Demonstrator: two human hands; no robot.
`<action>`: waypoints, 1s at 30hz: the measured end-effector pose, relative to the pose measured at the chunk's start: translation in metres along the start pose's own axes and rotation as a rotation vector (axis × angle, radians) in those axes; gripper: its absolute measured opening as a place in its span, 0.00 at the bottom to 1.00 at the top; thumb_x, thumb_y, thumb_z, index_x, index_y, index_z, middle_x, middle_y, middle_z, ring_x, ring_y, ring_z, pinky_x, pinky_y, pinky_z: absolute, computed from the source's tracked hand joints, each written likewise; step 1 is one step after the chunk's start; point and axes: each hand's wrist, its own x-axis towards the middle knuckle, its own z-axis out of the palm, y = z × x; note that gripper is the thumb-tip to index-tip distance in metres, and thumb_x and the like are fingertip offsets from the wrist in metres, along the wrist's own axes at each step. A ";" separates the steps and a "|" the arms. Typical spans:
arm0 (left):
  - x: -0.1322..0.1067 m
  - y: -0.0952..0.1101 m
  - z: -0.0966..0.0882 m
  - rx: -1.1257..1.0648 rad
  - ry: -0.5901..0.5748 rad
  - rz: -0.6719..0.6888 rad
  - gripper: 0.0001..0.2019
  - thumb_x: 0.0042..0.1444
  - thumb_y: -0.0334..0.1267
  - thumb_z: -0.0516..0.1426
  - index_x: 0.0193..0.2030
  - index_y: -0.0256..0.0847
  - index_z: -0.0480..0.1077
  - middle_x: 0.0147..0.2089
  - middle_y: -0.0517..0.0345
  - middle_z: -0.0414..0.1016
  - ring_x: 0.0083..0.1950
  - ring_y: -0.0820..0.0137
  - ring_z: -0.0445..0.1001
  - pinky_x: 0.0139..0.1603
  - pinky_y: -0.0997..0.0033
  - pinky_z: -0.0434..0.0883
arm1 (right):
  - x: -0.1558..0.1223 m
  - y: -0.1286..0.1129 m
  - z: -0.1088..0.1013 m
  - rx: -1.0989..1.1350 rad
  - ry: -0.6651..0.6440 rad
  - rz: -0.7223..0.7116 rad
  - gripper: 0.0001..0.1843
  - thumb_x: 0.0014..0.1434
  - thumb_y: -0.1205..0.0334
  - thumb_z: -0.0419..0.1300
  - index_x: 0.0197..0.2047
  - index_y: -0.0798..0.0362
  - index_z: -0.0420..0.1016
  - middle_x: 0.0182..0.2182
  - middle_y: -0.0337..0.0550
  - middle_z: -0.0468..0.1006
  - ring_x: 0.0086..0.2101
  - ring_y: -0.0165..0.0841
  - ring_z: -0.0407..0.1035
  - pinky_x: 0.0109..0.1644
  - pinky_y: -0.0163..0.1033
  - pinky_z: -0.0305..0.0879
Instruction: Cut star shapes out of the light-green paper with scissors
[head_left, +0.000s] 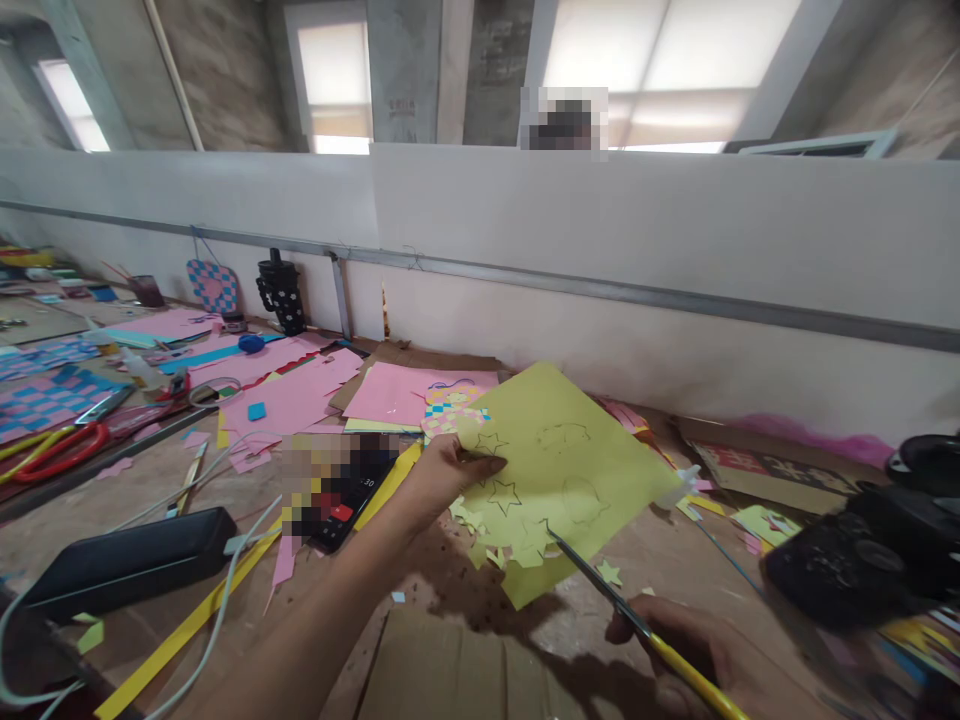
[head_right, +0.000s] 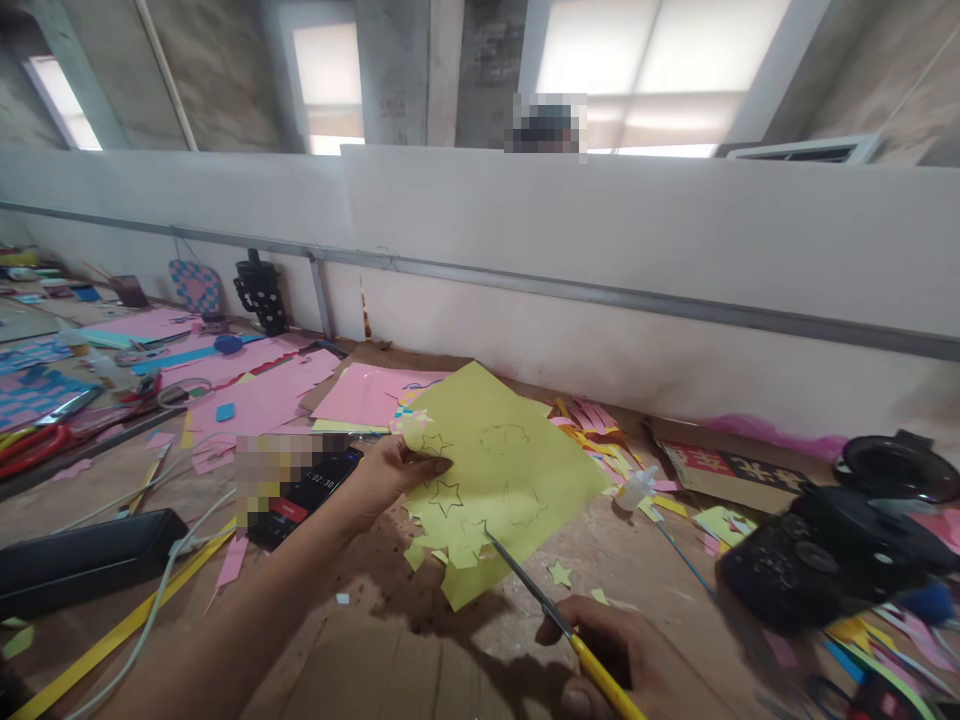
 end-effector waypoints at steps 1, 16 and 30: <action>0.000 0.000 0.000 -0.004 0.001 -0.001 0.17 0.42 0.40 0.72 0.40 0.40 0.80 0.40 0.50 0.84 0.40 0.63 0.81 0.43 0.64 0.76 | 0.000 -0.001 0.000 0.010 0.019 -0.007 0.21 0.53 0.38 0.64 0.40 0.45 0.82 0.34 0.40 0.84 0.35 0.43 0.76 0.30 0.35 0.70; 0.003 -0.003 -0.001 -0.045 -0.025 0.025 0.17 0.41 0.41 0.72 0.40 0.39 0.81 0.40 0.52 0.84 0.39 0.65 0.80 0.43 0.66 0.76 | 0.000 0.003 0.001 0.057 0.005 0.015 0.21 0.53 0.39 0.64 0.41 0.45 0.81 0.33 0.41 0.83 0.35 0.44 0.75 0.36 0.38 0.72; -0.004 0.005 0.005 -0.005 -0.021 0.001 0.15 0.46 0.36 0.70 0.43 0.39 0.81 0.42 0.51 0.84 0.39 0.67 0.80 0.43 0.68 0.75 | 0.002 0.005 -0.001 -0.056 -0.083 0.088 0.27 0.51 0.30 0.58 0.42 0.42 0.78 0.34 0.39 0.82 0.35 0.43 0.72 0.37 0.38 0.66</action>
